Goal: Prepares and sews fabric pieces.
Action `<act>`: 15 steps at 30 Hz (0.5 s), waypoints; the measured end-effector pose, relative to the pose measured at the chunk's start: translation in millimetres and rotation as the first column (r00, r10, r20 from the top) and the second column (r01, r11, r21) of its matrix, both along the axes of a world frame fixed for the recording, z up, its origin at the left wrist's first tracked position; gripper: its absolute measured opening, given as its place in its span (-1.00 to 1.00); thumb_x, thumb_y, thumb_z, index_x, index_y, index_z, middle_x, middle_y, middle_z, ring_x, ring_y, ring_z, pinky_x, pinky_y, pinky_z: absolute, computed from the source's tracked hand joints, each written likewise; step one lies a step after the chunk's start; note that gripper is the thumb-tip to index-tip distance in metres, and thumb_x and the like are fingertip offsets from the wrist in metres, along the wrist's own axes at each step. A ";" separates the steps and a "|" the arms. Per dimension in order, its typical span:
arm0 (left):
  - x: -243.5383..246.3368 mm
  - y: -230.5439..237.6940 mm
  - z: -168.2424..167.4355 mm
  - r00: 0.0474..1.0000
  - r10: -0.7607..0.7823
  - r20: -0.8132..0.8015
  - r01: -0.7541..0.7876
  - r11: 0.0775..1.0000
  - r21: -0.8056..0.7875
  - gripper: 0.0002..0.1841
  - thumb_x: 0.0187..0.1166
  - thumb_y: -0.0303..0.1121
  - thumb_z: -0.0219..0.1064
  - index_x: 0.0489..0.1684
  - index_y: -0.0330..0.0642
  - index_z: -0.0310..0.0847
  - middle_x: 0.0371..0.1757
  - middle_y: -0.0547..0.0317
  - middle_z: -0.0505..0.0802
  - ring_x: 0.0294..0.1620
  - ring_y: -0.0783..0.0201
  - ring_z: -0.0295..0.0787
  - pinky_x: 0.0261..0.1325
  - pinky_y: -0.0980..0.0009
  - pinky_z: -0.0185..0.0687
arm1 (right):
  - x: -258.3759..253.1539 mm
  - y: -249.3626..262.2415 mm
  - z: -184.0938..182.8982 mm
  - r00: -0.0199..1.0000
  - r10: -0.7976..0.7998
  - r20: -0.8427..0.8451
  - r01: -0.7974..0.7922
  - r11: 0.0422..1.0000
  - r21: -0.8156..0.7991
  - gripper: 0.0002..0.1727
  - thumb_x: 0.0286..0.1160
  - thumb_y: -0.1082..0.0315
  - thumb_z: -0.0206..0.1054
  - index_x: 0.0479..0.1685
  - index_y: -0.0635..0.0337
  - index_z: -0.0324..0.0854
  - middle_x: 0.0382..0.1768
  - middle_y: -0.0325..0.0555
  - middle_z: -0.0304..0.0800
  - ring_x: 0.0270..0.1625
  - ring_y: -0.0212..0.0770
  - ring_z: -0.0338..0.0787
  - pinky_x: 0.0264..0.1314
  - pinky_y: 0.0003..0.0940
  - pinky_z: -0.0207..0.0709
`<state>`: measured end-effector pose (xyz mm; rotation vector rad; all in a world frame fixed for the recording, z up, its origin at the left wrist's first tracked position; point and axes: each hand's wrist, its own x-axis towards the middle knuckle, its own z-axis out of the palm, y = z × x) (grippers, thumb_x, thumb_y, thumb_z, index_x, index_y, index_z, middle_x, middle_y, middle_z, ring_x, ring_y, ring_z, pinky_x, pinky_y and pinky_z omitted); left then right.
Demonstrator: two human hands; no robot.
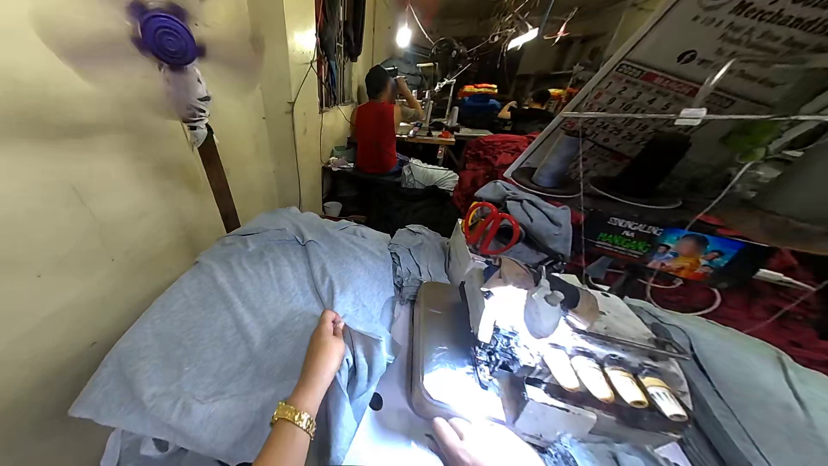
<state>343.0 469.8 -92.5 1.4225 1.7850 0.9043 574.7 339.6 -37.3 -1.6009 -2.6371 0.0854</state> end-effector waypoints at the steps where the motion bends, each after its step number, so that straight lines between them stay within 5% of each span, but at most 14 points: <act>1: -0.4 -0.6 -2.3 1.000 -0.001 0.019 0.001 1.000 0.011 -0.76 0.81 -0.45 0.05 0.25 -0.42 0.48 0.09 -0.19 0.75 0.13 0.05 0.73 0.28 0.15 0.59 | 3.1 1.5 -1.1 0.999 -0.008 -0.048 0.008 1.000 -0.001 -0.61 0.78 0.14 0.11 0.03 0.28 0.74 -0.25 0.20 0.84 -0.20 0.25 0.89 -0.27 0.18 0.69; 4: -3.1 -1.3 -14.5 0.994 0.004 0.112 -0.015 0.995 0.103 -0.79 0.80 -0.48 0.06 0.18 -0.43 0.48 -0.01 -0.14 0.74 0.03 0.13 0.70 0.19 0.21 0.59 | 5.9 19.1 6.2 0.988 0.012 -0.151 -0.005 0.999 0.043 -0.58 0.71 0.09 0.19 0.16 0.27 0.71 -0.16 0.16 0.84 -0.11 0.21 0.89 -0.13 0.19 0.72; 9: -6.8 -5.9 -31.5 0.986 -0.005 0.164 -0.042 0.959 0.282 -0.79 0.75 -0.50 0.08 0.09 -0.49 0.52 -0.12 -0.09 0.73 -0.10 0.23 0.67 0.08 0.29 0.60 | -13.4 66.9 -6.7 0.995 0.067 -0.077 -0.021 0.874 0.486 -0.72 0.51 0.10 0.27 -0.33 0.10 0.73 -0.48 -0.08 0.75 -0.39 0.02 0.84 -0.46 -0.12 0.64; 15: -4.6 -8.7 -32.7 0.986 0.018 0.167 -0.069 0.950 0.305 -0.80 0.76 -0.47 0.07 0.07 -0.46 0.52 -0.23 -0.02 0.73 -0.22 0.28 0.67 -0.03 0.33 0.62 | -37.3 88.7 9.1 0.997 0.070 0.023 -0.073 0.978 0.197 -0.75 0.69 0.25 0.18 -0.03 0.18 0.73 -0.23 0.09 0.83 -0.11 0.16 0.86 -0.11 0.05 0.65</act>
